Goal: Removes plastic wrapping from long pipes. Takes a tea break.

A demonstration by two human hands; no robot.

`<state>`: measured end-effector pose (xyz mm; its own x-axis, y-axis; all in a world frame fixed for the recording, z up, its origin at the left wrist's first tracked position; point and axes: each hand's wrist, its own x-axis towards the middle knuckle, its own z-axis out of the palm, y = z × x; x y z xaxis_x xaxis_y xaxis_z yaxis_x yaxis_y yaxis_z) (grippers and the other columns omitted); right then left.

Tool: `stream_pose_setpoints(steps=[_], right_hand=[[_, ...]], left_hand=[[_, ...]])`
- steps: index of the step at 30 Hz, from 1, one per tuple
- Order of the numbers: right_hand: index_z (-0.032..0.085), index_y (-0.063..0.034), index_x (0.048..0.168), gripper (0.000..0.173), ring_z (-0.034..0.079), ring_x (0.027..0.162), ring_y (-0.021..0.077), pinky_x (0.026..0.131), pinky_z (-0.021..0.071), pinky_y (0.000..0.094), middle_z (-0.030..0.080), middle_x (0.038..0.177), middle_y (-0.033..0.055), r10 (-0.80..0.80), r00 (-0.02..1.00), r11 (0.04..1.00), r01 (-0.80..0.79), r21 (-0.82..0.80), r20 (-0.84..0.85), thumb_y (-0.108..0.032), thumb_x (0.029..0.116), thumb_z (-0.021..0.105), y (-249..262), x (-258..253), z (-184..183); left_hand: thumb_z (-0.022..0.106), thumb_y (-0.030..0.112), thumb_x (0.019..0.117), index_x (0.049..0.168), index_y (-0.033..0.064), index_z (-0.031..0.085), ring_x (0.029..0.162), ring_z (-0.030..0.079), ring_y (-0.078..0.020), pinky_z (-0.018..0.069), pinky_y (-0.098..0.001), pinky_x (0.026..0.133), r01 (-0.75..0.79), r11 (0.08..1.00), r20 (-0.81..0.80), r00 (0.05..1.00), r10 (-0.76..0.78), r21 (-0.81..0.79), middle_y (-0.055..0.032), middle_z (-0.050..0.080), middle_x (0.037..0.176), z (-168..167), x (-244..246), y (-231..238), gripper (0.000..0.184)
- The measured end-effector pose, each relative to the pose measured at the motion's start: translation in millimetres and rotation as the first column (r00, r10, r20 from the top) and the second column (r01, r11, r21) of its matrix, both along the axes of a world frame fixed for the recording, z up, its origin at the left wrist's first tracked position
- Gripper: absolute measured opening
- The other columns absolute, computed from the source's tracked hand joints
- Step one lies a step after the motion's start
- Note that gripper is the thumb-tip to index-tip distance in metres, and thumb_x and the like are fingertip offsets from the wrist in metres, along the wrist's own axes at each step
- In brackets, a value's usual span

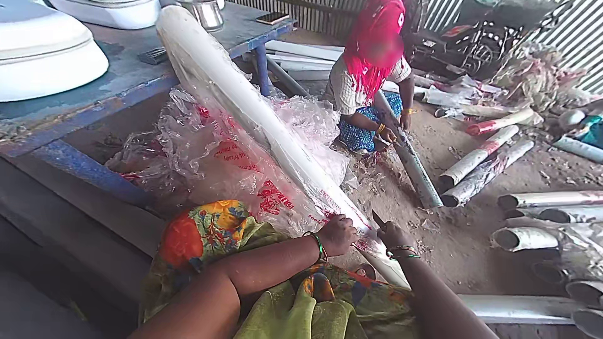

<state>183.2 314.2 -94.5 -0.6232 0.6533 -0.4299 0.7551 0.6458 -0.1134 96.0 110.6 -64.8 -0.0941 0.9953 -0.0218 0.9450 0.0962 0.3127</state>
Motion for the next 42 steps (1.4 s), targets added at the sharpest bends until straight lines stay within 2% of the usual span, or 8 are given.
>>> stream_pose_setpoints(steps=[3,6,11,19,25,32,36,42], right_hand=[[0.058,0.0062,0.131,0.045,0.06,0.119,0.0462,0.1,0.0439,0.0637,0.063,0.126,0.0316,0.029,1.0,0.987,-0.029,-0.156,-0.003,-0.028,0.1016,0.06,11.2,9.0,13.0],[0.06,0.0069,0.126,0.037,0.062,0.097,0.0348,0.091,0.0457,0.0537,0.064,0.113,0.0266,-0.04,0.994,0.958,0.011,-0.288,-0.097,-0.019,0.0993,0.066,20.8,26.5,24.6],[0.063,0.0067,0.117,0.036,0.064,0.091,0.0438,0.083,0.0462,0.0645,0.067,0.099,0.0285,-0.09,0.967,0.975,0.037,-0.22,-0.24,-0.025,0.1008,0.066,30.2,38.3,28.1],[0.065,0.0027,0.117,0.04,0.066,0.093,0.0422,0.084,0.0478,0.0652,0.069,0.098,0.0238,0.163,0.947,0.945,-0.23,-0.233,-0.276,-0.03,0.0954,0.074,-4.0,31.7,32.3],[0.066,0.0019,0.118,0.028,0.068,0.103,0.0457,0.082,0.0507,0.0675,0.065,0.126,0.0238,0.235,0.919,0.952,-0.282,-0.114,-0.315,-0.019,0.0989,0.066,-10.7,29.6,12.5],[0.069,0.005,0.101,0.024,0.07,0.097,0.0456,0.075,0.0524,0.0645,0.07,0.112,0.0243,0.355,0.877,0.934,-0.35,0.077,-0.324,-0.015,0.102,0.056,-16.7,29.4,7.6],[0.067,0.0046,0.115,0.03,0.065,0.112,0.0471,0.087,0.0491,0.0663,0.065,0.125,0.0271,0.337,0.935,0.94,-0.34,-0.007,-0.115,-0.02,0.1031,0.054,-23.7,22.6,24.0],[0.064,0.0113,0.117,0.035,0.064,0.11,0.0531,0.087,0.0484,0.0692,0.063,0.123,0.0353,0.3,0.932,0.952,-0.28,0.121,-0.203,-0.017,0.0981,0.064,-31.1,17.6,15.1]], left_hand=[[0.054,0.003,0.0995,0.11,-0.0051,0.073,0.127,0.058,-0.0397,0.0349,-0.0566,0.114,-0.03,0.996,0.03,0.999,0.033,-0.087,-0.0212,0.07,0.12,4.4,6.5,-6.4,0.022],[0.052,0.009,0.1039,0.121,-0.0039,0.068,0.135,0.051,-0.0394,0.0326,-0.0584,0.114,-0.04,0.952,0.032,0.998,0.052,-0.303,-0.0205,0.066,0.131,14.1,11.6,-6.2,0.027],[0.051,0.004,0.1015,0.123,0.0003,0.069,0.133,0.052,-0.0363,0.0362,-0.058,0.108,-0.114,0.899,0.018,0.991,0.135,-0.422,-0.0176,0.066,0.13,9.6,18.6,-2.6,0.028],[0.059,0.005,0.0986,0.114,0.0036,0.075,0.125,0.057,-0.0342,0.0383,-0.053,0.107,-0.075,0.975,0.012,0.997,0.079,-0.209,-0.014,0.072,0.118,-3.5,6.8,3.1,0.023],[0.062,0.004,0.0955,0.109,0.0056,0.078,0.121,0.06,-0.0327,0.0382,-0.051,0.108,-0.069,0.986,-0.004,0.998,0.069,-0.152,-0.0117,0.074,0.114,-5.0,1.9,9.4,0.021],[0.06,0.0,0.0944,0.11,0.0031,0.076,0.121,0.059,-0.0326,0.0364,-0.0518,0.107,-0.083,0.975,0.015,0.996,0.088,-0.208,-0.0136,0.072,0.116,-2.7,2.8,11.9,0.023],[0.057,-0.003,0.0948,0.113,-0.0009,0.074,0.127,0.056,-0.0367,0.0343,-0.0537,0.112,-0.078,0.979,0.091,0.991,0.097,-0.186,-0.0175,0.07,0.121,-1.1,3.2,10.4,0.025],[0.062,-0.003,0.0931,0.109,-0.0031,0.074,0.125,0.057,-0.0414,0.0346,-0.0578,0.112,-0.031,0.994,0.04,0.999,0.035,-0.104,-0.0187,0.072,0.117,4.6,1.3,5.2,0.02]])
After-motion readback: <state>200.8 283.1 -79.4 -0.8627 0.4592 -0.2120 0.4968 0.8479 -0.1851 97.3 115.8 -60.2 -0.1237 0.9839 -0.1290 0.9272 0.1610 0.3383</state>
